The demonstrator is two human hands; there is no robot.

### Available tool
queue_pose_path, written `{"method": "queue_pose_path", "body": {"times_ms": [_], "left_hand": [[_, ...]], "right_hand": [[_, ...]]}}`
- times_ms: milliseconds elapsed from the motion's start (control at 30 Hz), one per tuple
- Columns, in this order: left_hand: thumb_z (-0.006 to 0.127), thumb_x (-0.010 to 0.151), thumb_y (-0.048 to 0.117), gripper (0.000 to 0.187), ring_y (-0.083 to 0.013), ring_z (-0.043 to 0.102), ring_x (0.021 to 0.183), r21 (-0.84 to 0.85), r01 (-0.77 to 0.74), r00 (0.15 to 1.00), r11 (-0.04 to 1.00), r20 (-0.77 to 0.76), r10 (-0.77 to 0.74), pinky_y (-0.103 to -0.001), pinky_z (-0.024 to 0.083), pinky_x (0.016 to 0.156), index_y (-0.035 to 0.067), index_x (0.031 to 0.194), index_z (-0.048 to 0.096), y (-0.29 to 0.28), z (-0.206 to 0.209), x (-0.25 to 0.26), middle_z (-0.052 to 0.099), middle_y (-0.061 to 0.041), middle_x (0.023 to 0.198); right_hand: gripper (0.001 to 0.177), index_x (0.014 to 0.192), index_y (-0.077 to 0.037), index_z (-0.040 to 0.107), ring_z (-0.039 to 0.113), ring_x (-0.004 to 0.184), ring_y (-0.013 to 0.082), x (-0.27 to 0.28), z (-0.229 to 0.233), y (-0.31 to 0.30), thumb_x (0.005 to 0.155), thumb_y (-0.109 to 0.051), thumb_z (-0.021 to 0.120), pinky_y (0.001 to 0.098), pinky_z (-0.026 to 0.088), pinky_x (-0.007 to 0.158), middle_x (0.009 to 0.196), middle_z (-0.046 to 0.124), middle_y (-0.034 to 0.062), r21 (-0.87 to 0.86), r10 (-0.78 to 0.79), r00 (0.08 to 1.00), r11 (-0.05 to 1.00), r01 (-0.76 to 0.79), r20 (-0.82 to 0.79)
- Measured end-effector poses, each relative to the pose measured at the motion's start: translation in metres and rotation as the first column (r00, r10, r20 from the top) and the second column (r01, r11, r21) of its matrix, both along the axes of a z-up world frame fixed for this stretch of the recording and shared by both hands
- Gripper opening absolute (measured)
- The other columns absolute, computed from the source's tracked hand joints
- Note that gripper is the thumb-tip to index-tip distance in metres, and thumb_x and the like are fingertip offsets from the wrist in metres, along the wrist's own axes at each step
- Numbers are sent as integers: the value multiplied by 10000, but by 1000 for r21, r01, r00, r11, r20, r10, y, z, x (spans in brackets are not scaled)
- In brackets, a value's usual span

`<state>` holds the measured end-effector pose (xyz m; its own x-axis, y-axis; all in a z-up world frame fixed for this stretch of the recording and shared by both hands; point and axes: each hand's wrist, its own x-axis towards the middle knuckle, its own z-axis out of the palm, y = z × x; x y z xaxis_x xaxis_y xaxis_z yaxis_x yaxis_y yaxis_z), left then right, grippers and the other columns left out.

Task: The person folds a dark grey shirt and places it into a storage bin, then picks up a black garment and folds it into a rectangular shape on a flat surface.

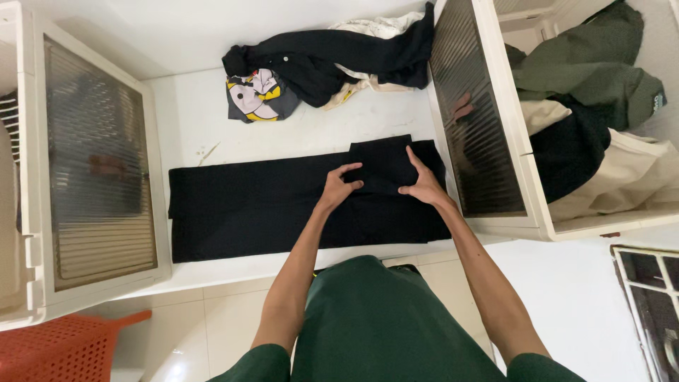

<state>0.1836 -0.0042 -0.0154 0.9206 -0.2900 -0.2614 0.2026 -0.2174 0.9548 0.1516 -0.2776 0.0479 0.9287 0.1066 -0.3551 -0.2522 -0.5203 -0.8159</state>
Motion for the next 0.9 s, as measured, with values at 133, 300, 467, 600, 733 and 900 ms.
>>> {"method": "queue_pose_path", "body": {"times_ms": [133,300,467,600,733,900], "left_hand": [[824,749,14,719,-350,390,1461,29,22,999,999,-46,-20,-412,372,1166,169,1425,633,7,-15,-2,348,-220,1614],[792,726,55,788,-351,422,1477,80,38,998,996,38,-41,-415,376,1189,196,1472,578,6,-10,-10,397,-223,1622],[889,726,162,830,-380,368,1484,212,34,992,977,108,-58,-427,338,1204,146,1479,539,0,1,-16,373,-246,1596],[907,684,151,887,-401,390,1464,320,-10,980,948,191,-54,-444,341,1205,108,1481,519,-13,6,-19,396,-251,1580],[915,641,92,963,-404,379,1458,331,4,976,944,205,-76,-436,347,1199,72,1496,472,-14,8,-16,382,-252,1579],[909,599,71,1037,-355,420,1463,315,8,957,949,274,-99,-405,372,1215,67,1523,438,-11,-1,-17,435,-195,1573]], "right_hand": [[1230,1652,-270,184,311,1528,310,1,-17,-9,653,8,846,388,289,1213,1654,324,175,34,-21,999,999,23,-48],[1201,1658,-239,210,380,1516,305,-6,-36,-11,633,29,776,351,334,1203,1634,394,186,67,-20,1000,998,19,6],[1169,1637,-208,178,306,1517,328,-1,-32,-7,679,-51,828,371,286,1198,1656,305,175,-22,22,999,1000,-21,29],[1050,1626,-204,216,300,1510,330,-3,-31,-2,797,-162,858,383,281,1178,1649,307,171,-37,-40,999,998,41,26],[878,1612,-200,365,559,1391,286,-8,-37,1,846,-166,792,350,447,1118,1549,531,164,26,-174,981,985,172,86],[857,1570,-173,445,615,1302,295,-19,-36,3,790,-91,791,358,488,1066,1467,595,165,8,-244,960,969,246,138]]}}
